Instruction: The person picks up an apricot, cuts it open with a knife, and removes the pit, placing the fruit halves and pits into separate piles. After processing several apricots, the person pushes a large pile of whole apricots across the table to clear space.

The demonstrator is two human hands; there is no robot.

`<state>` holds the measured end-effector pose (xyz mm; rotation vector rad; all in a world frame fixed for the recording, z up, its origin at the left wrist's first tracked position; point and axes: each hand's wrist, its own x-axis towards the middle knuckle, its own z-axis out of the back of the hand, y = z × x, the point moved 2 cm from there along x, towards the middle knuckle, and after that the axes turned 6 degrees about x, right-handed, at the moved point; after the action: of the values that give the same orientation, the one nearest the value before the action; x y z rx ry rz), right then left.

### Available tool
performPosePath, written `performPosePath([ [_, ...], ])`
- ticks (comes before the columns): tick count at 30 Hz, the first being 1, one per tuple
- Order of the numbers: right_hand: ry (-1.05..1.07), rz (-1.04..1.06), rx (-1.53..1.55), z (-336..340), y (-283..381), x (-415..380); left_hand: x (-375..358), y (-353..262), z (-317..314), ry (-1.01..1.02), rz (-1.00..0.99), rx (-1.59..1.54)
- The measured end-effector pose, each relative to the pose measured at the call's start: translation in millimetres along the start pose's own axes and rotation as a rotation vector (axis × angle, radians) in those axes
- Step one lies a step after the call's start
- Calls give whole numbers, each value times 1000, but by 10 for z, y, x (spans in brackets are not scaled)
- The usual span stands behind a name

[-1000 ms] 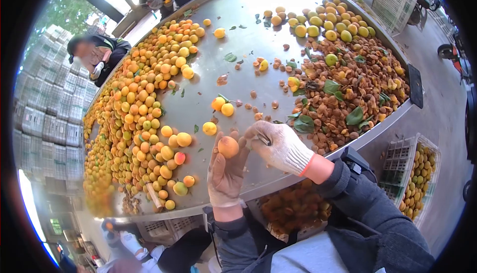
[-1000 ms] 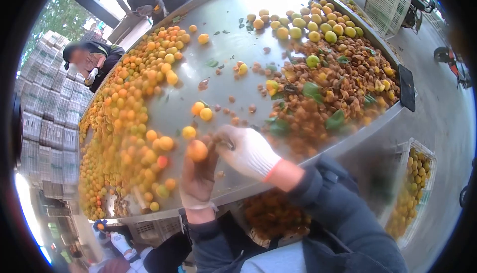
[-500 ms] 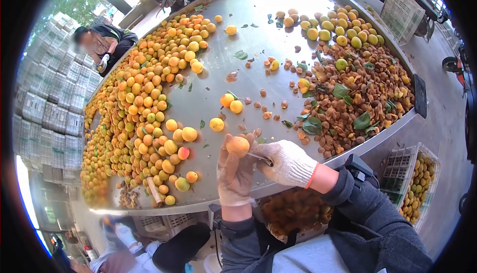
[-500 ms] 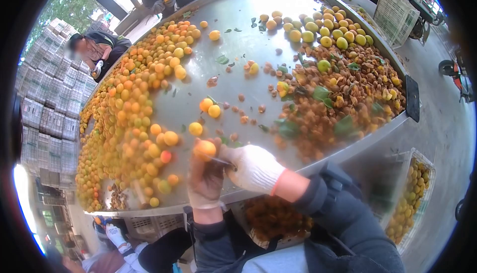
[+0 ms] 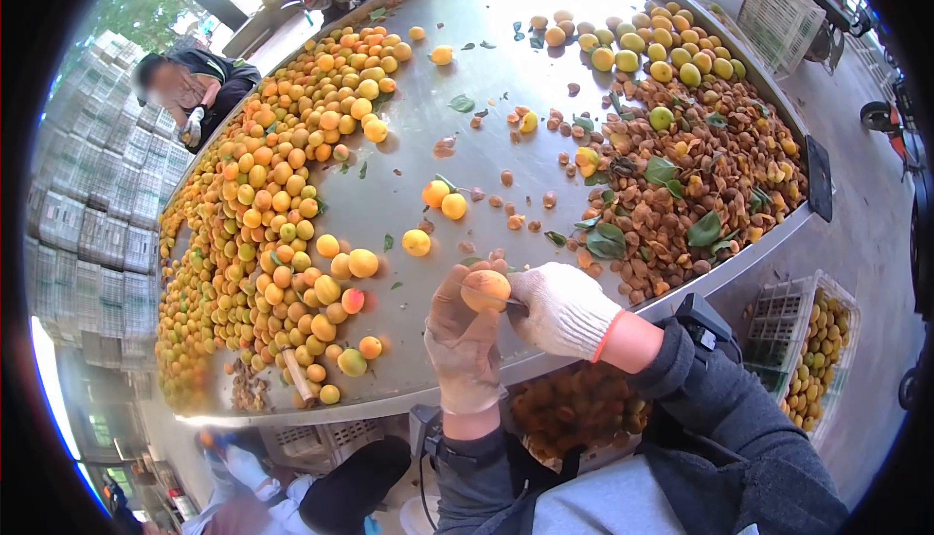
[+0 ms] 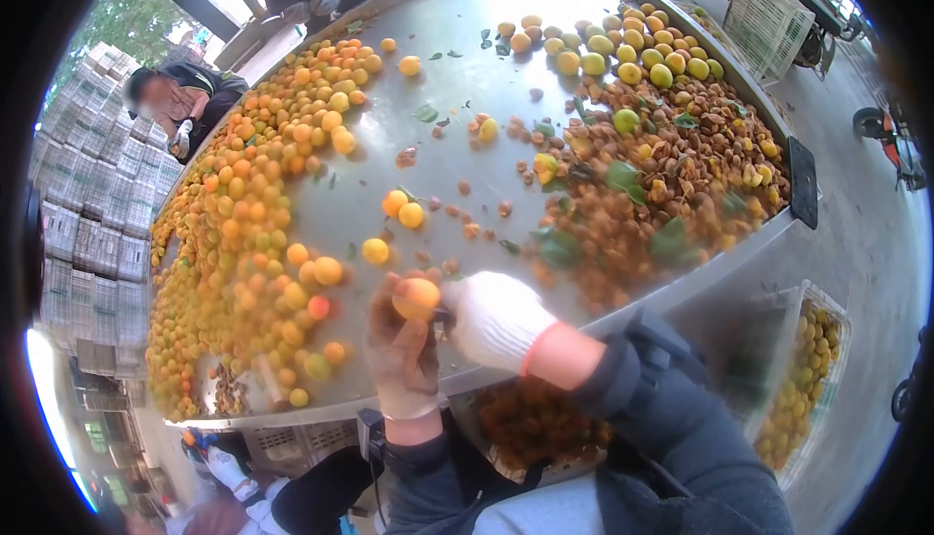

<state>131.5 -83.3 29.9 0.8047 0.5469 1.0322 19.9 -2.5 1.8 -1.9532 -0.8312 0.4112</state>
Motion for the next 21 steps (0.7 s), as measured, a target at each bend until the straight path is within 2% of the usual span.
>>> performPosePath([
  [2, 16, -7, -8, 45, 37, 23, -7, 2, -83, 0, -21, 72],
  [4, 30, -14, -13, 71, 46, 52, -15, -28, -152, -172, 16, 96],
  [7, 148, -42, 25, 30, -18, 95, 14, -44, -176, -279, 93, 214],
  [9, 200, 69, 249, -38, -123, 127, 14, -42, -115, -235, 58, 230],
  [10, 200, 66, 249, -28, -147, 128, 14, -52, -92, -189, 23, 246],
  [12, 352, 39, 407, -16, -153, 131, -3, -89, -49, -156, 32, 264],
  [16, 354, 41, 359, -45, -123, 98, 3, -103, -6, -109, 62, 217],
  [18, 203, 10, 135, -66, -112, 89, 16, -35, -31, -108, -14, 295],
  [19, 207, 12, 134, -78, -96, 68, 11, -23, -43, -109, -87, 373],
  [21, 80, 8, 63, -49, -60, 29, 3, -8, -19, -152, -11, 338],
])
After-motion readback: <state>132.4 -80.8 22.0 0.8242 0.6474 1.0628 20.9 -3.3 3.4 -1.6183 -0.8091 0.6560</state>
